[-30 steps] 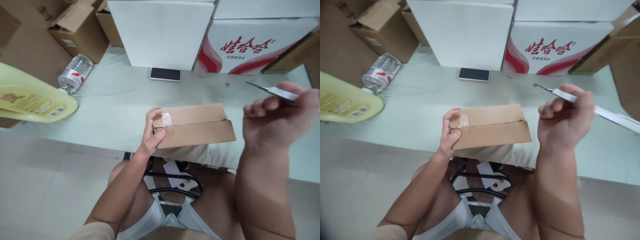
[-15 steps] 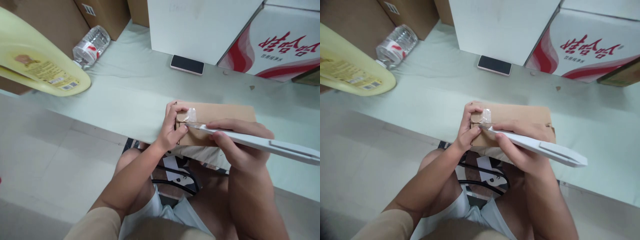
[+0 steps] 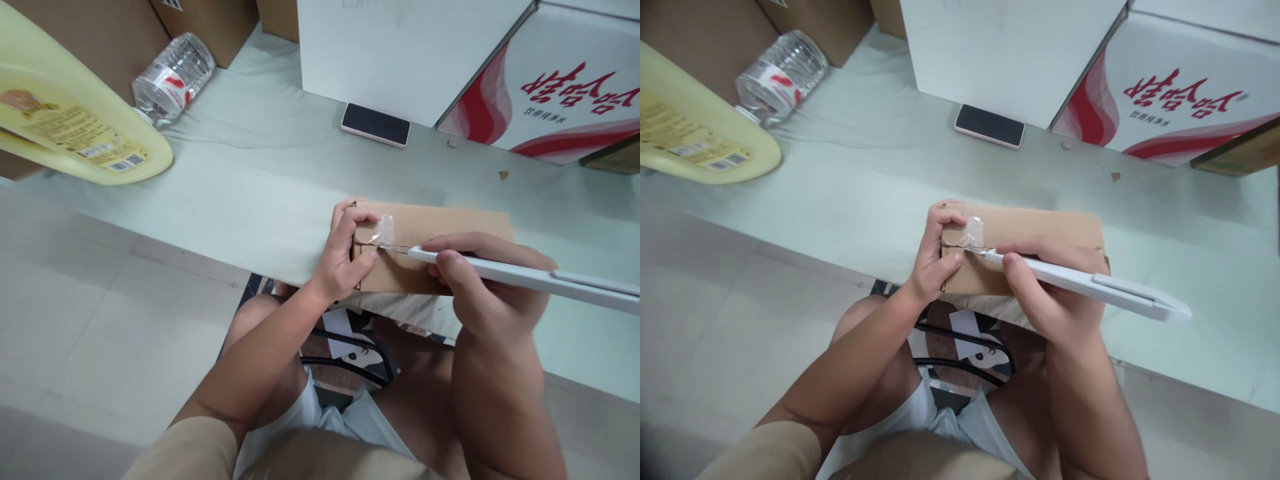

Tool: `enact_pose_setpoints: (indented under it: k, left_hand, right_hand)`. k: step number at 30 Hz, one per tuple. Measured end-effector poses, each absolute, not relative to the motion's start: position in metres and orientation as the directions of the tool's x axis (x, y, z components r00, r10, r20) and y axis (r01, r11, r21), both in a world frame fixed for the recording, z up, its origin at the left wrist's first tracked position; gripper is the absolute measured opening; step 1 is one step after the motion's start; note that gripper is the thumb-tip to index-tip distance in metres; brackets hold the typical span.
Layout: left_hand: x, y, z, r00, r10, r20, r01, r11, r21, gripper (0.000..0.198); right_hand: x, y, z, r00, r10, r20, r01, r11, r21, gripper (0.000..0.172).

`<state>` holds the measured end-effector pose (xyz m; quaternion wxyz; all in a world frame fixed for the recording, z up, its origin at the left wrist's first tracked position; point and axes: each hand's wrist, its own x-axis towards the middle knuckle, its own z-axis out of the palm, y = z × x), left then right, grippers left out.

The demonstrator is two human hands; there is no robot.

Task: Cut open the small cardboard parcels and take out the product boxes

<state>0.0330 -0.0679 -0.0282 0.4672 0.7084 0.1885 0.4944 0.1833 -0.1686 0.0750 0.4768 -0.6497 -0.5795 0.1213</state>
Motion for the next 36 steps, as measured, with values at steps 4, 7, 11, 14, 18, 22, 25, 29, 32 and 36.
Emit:
enact_pose_setpoints:
  k: [4, 7, 11, 14, 18, 22, 25, 29, 32, 36]
  left_hand:
    - [0.033, -0.068, -0.028, 0.427, 0.731, 0.533, -0.208, -0.494, 0.844, 0.039]
    - [0.033, -0.068, -0.027, 0.434, 0.726, 0.534, -0.21, -0.495, 0.843, 0.038]
    - [0.033, -0.068, -0.028, 0.431, 0.727, 0.535, -0.214, -0.494, 0.843, 0.037]
    - [0.033, -0.068, -0.028, 0.432, 0.731, 0.528, -0.218, -0.484, 0.848, 0.038]
    - [0.033, -0.068, -0.029, 0.44, 0.726, 0.528, -0.196, -0.497, 0.846, 0.04]
    - [0.032, -0.068, -0.029, 0.449, 0.719, 0.53, -0.17, -0.514, 0.841, 0.041]
    - [0.032, -0.068, -0.029, 0.449, 0.724, 0.524, -0.167, -0.508, 0.845, 0.042]
    - [0.032, -0.068, -0.029, 0.448, 0.726, 0.521, -0.157, -0.509, 0.846, 0.042]
    - [0.032, -0.067, -0.029, 0.433, 0.734, 0.523, -0.186, -0.495, 0.849, 0.042]
    - [0.034, -0.066, -0.034, 0.411, 0.746, 0.524, -0.278, -0.445, 0.851, 0.046]
  right_hand:
    - [0.182, -0.168, 0.076, 0.326, 0.86, 0.392, 0.64, 0.105, -0.762, 0.015]
    - [0.181, -0.169, 0.076, 0.362, 0.853, 0.375, 0.628, 0.073, -0.775, 0.016]
    - [0.18, -0.169, 0.077, 0.395, 0.852, 0.343, 0.619, 0.029, -0.785, 0.017]
    - [0.179, -0.168, 0.076, 0.404, 0.85, 0.338, 0.619, 0.018, -0.785, 0.016]
    - [0.18, -0.169, 0.073, 0.437, 0.809, 0.394, 0.653, 0.015, -0.757, 0.017]
    - [0.181, -0.169, 0.07, 0.427, 0.801, 0.42, 0.667, 0.034, -0.744, 0.017]
    - [0.181, -0.169, 0.07, 0.435, 0.793, 0.427, 0.663, 0.039, -0.747, 0.018]
    - [0.182, -0.17, 0.071, 0.44, 0.79, 0.428, 0.669, 0.03, -0.742, 0.018]
    - [0.179, -0.17, 0.07, 0.45, 0.788, 0.42, 0.651, 0.032, -0.759, 0.018]
    - [0.181, -0.174, 0.065, 0.516, 0.761, 0.394, 0.564, 0.044, -0.824, 0.018]
